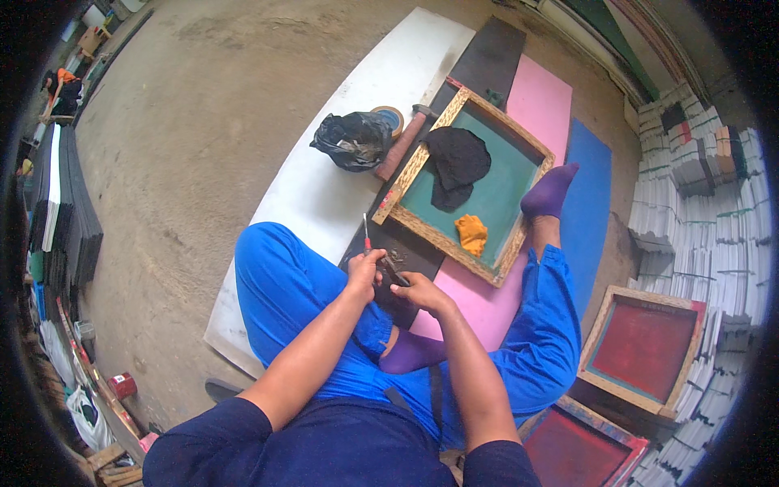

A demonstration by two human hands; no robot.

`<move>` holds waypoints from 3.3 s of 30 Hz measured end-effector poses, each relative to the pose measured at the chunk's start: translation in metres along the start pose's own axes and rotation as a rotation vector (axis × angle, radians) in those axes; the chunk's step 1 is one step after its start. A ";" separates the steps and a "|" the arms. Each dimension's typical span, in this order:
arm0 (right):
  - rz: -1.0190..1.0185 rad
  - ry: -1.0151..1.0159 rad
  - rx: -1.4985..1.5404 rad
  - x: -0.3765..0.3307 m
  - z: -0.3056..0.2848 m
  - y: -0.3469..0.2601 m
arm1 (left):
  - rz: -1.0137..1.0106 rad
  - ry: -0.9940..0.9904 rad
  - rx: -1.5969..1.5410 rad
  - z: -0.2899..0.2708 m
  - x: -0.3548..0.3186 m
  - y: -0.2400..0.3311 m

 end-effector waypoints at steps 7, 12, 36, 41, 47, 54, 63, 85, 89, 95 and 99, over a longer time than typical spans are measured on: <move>0.073 0.133 0.123 0.017 -0.027 0.010 | 0.075 0.089 0.086 -0.008 0.001 -0.002; 0.072 0.286 -0.051 0.042 -0.057 -0.009 | 0.070 0.097 0.091 -0.006 -0.003 0.000; 0.108 0.589 -0.277 0.063 -0.066 -0.021 | 0.026 0.091 0.025 0.006 -0.002 -0.001; 0.092 0.798 -0.390 0.044 -0.059 -0.035 | 0.019 0.106 0.020 0.008 -0.005 0.005; 0.006 0.770 -0.256 0.028 -0.046 -0.036 | 0.035 0.059 -0.015 0.002 -0.002 0.004; -0.009 0.364 -0.275 0.002 -0.013 -0.015 | -0.056 -0.061 -0.059 0.008 -0.006 -0.002; 0.032 0.045 -0.070 0.004 0.004 0.014 | 0.032 0.034 0.046 -0.005 -0.001 -0.007; 0.250 0.175 -0.091 0.065 -0.067 -0.025 | 0.041 0.053 0.077 0.002 -0.009 -0.005; 0.234 0.197 -0.082 0.058 -0.068 -0.047 | 0.025 0.058 0.068 0.003 -0.010 -0.003; 0.221 0.278 -0.236 0.068 -0.063 -0.034 | 0.012 0.040 0.033 0.009 -0.008 -0.005; 0.005 0.529 -0.464 0.071 -0.062 -0.030 | 0.013 0.066 0.021 0.010 -0.007 -0.004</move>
Point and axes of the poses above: each hand's wrist, its own x-axis towards the middle knuckle, its own z-axis out of the palm, y = z × x, the point moved 9 cm from there along x, towards the middle knuckle, and after that the axes turned 10 degrees about y, right-handed, at the moved point
